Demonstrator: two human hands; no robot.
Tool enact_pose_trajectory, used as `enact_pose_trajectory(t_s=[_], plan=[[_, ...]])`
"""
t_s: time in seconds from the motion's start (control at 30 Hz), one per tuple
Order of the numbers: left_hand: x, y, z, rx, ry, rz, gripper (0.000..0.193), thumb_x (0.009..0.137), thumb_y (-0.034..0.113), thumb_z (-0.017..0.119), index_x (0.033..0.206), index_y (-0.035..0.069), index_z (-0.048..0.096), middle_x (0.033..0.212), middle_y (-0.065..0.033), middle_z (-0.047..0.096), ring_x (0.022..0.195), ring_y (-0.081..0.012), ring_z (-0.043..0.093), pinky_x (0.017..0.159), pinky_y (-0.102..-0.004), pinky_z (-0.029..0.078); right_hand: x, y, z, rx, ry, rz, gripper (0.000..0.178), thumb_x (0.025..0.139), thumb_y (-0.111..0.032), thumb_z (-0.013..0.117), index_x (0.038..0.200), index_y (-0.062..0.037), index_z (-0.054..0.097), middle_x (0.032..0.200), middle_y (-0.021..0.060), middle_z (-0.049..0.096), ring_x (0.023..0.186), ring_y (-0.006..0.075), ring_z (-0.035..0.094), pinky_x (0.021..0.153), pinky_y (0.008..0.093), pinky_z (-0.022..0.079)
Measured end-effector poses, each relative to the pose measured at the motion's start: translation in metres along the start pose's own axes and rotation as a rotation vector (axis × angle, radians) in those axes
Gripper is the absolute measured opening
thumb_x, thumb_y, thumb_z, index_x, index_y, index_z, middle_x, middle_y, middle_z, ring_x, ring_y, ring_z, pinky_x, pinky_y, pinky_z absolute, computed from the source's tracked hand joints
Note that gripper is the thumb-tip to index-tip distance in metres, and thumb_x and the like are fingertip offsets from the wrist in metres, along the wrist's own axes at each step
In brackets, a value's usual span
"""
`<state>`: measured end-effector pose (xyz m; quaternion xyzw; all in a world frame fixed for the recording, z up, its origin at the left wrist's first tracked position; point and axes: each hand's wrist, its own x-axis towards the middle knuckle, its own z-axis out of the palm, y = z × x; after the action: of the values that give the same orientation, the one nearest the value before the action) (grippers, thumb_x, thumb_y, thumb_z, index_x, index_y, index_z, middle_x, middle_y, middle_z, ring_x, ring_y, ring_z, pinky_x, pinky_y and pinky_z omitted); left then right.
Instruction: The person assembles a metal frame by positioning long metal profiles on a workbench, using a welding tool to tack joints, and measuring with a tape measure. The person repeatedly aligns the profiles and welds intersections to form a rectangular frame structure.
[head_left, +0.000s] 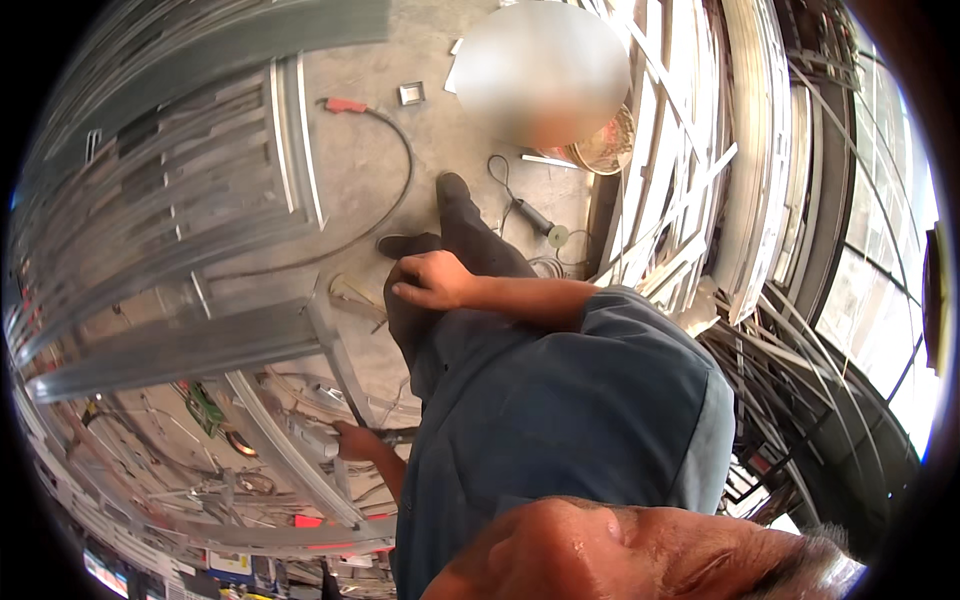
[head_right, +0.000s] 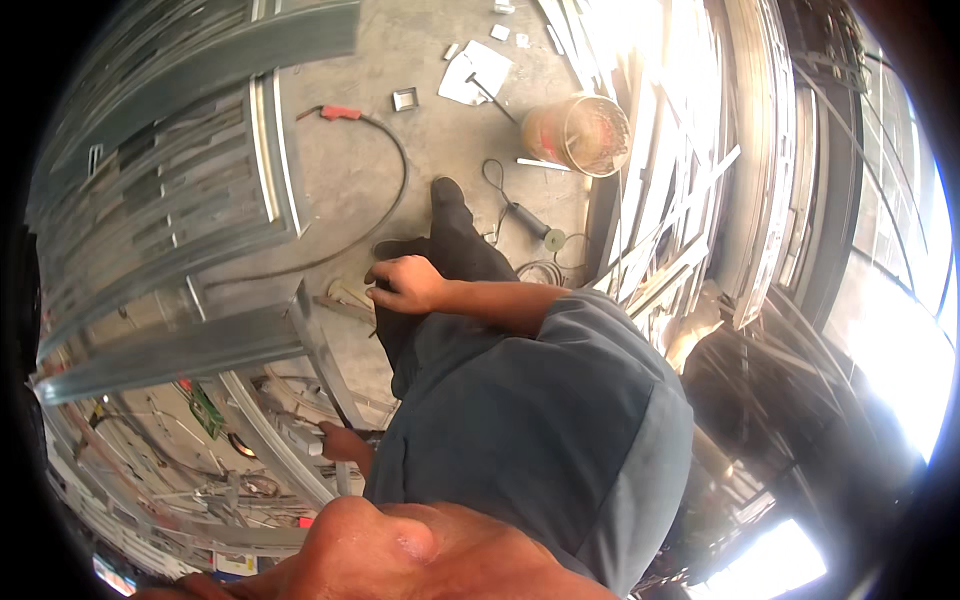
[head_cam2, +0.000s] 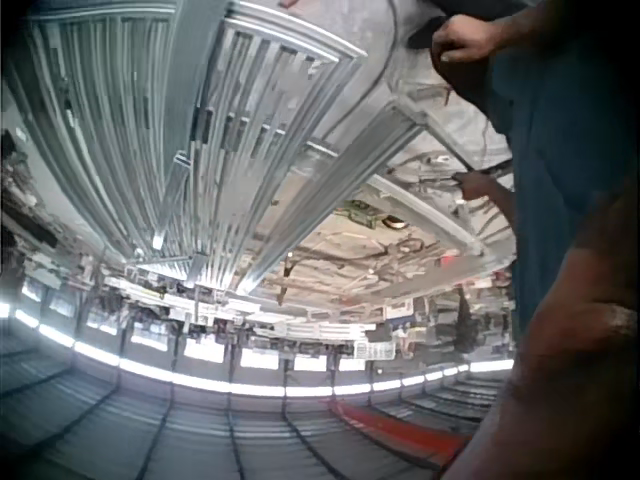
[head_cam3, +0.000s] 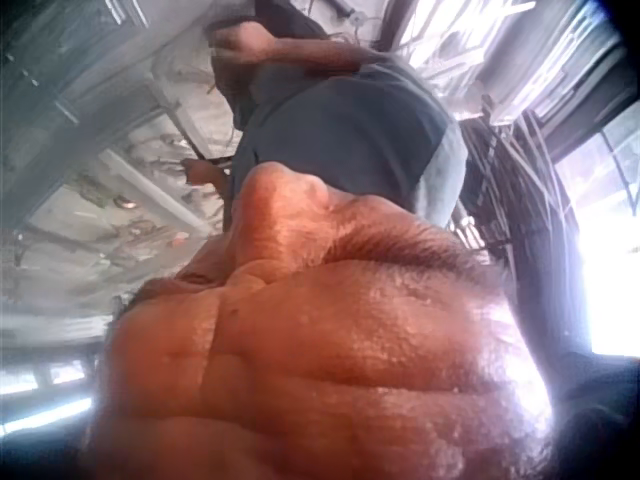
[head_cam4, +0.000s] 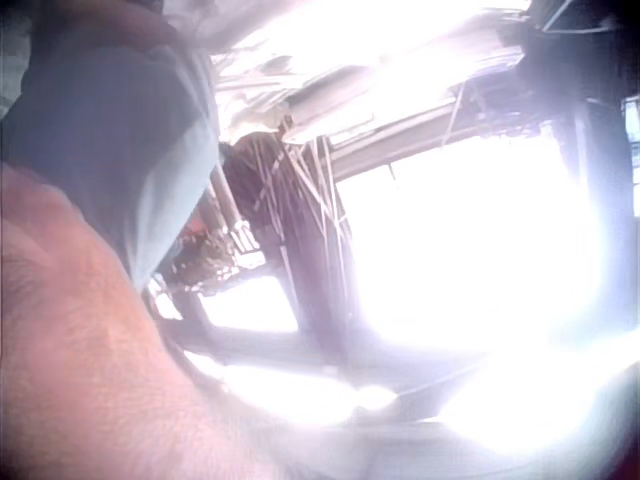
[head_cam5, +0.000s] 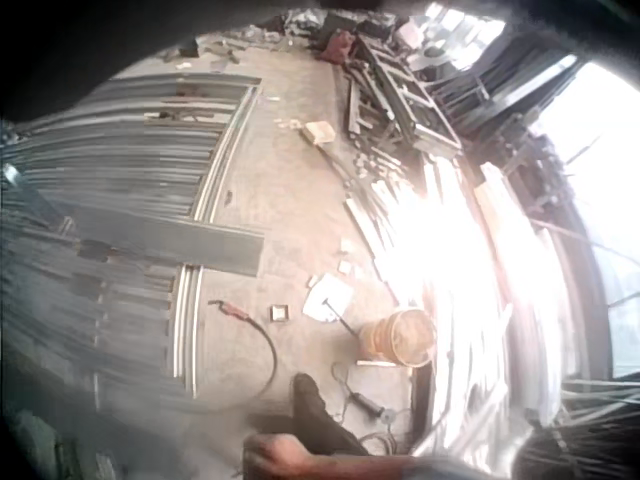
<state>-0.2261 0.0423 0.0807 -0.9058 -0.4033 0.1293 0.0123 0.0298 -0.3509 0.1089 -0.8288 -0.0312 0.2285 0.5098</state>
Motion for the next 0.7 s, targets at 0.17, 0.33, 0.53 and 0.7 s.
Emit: enact_pose_trajectory(t_s=[0.17,0.33,0.53,0.7], plan=[[-0.004,0.052,-0.038,0.148,-0.019,-0.115,0.04,0.091,0.031,0.058,0.097,-0.008,0.063,0.084,-0.0271,0.071,0.074,-0.0462,0.068,0.067,-0.0542,0.053,0.01,0.133,-0.059,0.051,0.16,0.487,0.037,0.09,-0.035,0.065,0.11,-0.0043,0.067,0.096,0.0186,0.072,0.092,0.0387,0.069,0.081,0.047,0.054],[-0.016,0.086,-0.041,0.257,0.271,-0.353,0.045,0.081,0.036,0.066,0.1,-0.005,0.067,0.085,-0.0262,0.073,0.071,-0.0475,0.068,0.065,-0.0556,0.053,-0.035,0.291,-0.088,-0.094,0.369,0.765,0.04,0.091,-0.036,0.063,0.115,-0.0043,0.064,0.102,0.0233,0.07,0.1,0.0421,0.066,0.086,0.0501,0.052],[-0.006,0.132,-0.043,0.406,0.387,-0.5,0.049,0.08,0.037,0.066,0.114,0.001,0.063,0.083,-0.0247,0.072,0.077,-0.042,0.072,0.065,-0.0556,0.057,-0.128,0.34,-0.109,-0.139,0.039,0.939,0.046,0.094,-0.046,0.06,0.114,-0.0045,0.063,0.106,0.0245,0.069,0.102,0.0422,0.066,0.087,0.0516,0.051],[-0.006,0.128,-0.036,0.419,0.36,-0.55,0.056,0.085,0.034,0.061,0.131,0.006,0.045,0.095,-0.0261,0.072,0.081,-0.0445,0.072,0.068,-0.0563,0.057,-0.116,0.346,-0.131,-0.172,0.005,0.886,0.036,0.094,-0.034,0.057,0.114,-0.0048,0.065,0.116,0.0221,0.065,0.108,0.0423,0.062,0.093,0.0497,0.05]])
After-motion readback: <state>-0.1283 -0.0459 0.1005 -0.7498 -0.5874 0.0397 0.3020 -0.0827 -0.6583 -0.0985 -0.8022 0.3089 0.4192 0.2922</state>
